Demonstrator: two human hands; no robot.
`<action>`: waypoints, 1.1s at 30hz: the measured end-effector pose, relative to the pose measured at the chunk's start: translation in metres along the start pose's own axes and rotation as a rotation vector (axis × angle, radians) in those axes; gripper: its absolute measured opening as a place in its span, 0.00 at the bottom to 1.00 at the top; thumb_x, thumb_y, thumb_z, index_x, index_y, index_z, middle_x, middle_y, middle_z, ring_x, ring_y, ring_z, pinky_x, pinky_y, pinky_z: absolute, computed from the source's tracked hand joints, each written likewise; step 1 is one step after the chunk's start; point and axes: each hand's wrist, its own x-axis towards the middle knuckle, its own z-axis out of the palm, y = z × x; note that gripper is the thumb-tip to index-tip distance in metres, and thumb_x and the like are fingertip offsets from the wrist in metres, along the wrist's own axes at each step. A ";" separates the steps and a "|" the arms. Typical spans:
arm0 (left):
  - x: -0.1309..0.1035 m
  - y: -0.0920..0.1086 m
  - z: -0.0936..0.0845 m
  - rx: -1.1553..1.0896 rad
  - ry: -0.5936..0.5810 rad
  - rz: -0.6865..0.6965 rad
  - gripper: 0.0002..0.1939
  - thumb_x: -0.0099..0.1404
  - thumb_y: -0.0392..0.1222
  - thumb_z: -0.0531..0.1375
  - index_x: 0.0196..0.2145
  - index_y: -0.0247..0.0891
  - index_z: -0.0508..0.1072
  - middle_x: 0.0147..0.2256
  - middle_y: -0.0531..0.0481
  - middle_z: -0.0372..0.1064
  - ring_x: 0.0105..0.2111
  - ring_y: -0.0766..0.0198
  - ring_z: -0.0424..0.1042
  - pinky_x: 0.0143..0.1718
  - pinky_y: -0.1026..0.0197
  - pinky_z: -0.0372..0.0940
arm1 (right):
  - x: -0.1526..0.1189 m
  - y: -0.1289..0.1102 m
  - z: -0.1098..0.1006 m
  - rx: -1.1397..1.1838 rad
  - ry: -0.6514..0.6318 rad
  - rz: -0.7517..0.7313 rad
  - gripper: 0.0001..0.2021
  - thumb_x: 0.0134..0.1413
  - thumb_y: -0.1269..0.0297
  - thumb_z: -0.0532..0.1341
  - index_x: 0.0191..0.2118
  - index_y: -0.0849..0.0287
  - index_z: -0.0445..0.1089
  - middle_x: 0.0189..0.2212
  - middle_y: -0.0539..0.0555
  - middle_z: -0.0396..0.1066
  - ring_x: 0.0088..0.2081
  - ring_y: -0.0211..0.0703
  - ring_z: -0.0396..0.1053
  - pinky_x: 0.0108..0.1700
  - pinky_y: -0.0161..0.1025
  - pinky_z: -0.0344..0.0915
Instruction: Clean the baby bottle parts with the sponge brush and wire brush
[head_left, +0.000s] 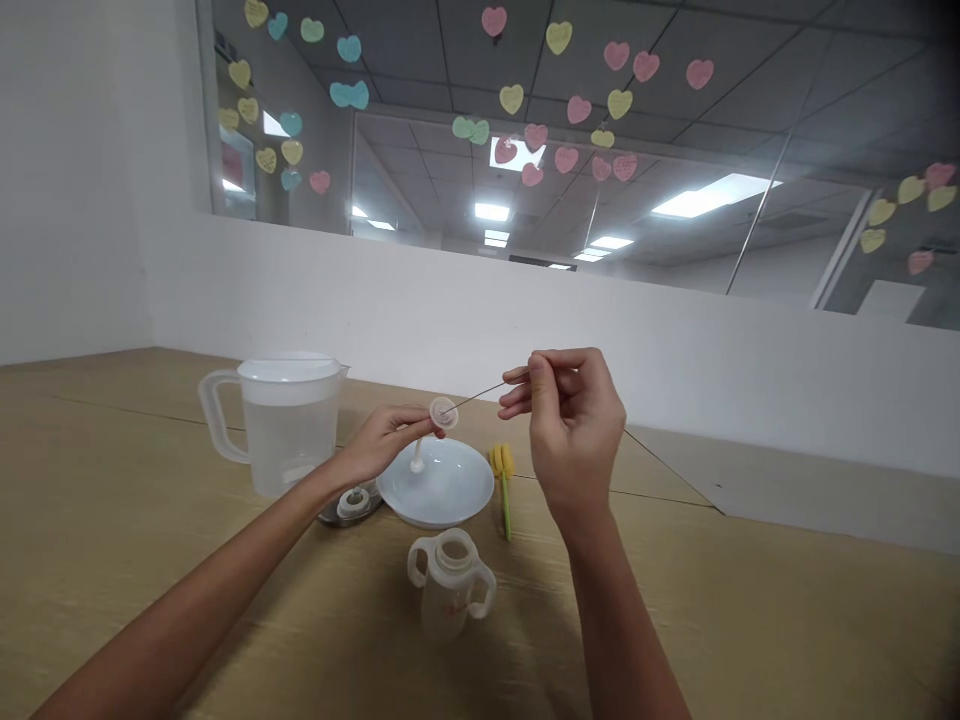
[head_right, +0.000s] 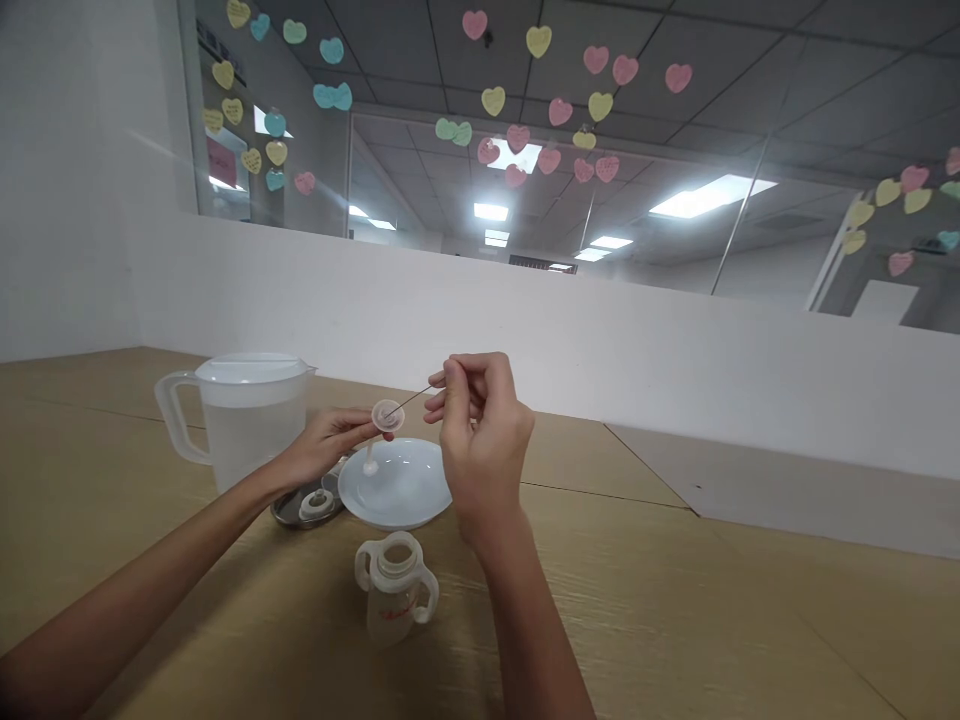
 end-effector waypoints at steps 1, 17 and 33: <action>0.000 0.000 0.000 -0.003 -0.006 0.007 0.18 0.63 0.49 0.51 0.28 0.33 0.73 0.30 0.51 0.69 0.30 0.64 0.64 0.30 0.66 0.57 | 0.001 0.003 0.001 0.011 -0.001 0.025 0.03 0.56 0.65 0.54 0.33 0.58 0.60 0.25 0.48 0.68 0.23 0.33 0.69 0.24 0.33 0.71; -0.001 -0.005 0.002 -0.018 -0.030 0.052 0.19 0.61 0.50 0.53 0.24 0.33 0.71 0.26 0.52 0.67 0.29 0.66 0.63 0.32 0.66 0.56 | -0.007 0.047 0.023 -0.022 -0.221 0.285 0.08 0.53 0.59 0.54 0.30 0.58 0.59 0.23 0.49 0.69 0.20 0.35 0.67 0.22 0.34 0.68; 0.003 -0.008 0.002 -0.022 -0.123 -0.038 0.20 0.60 0.53 0.53 0.28 0.33 0.75 0.32 0.49 0.72 0.27 0.66 0.65 0.26 0.67 0.57 | 0.011 0.053 -0.005 0.041 0.005 0.338 0.09 0.47 0.61 0.60 0.28 0.63 0.65 0.20 0.50 0.69 0.22 0.36 0.69 0.28 0.38 0.71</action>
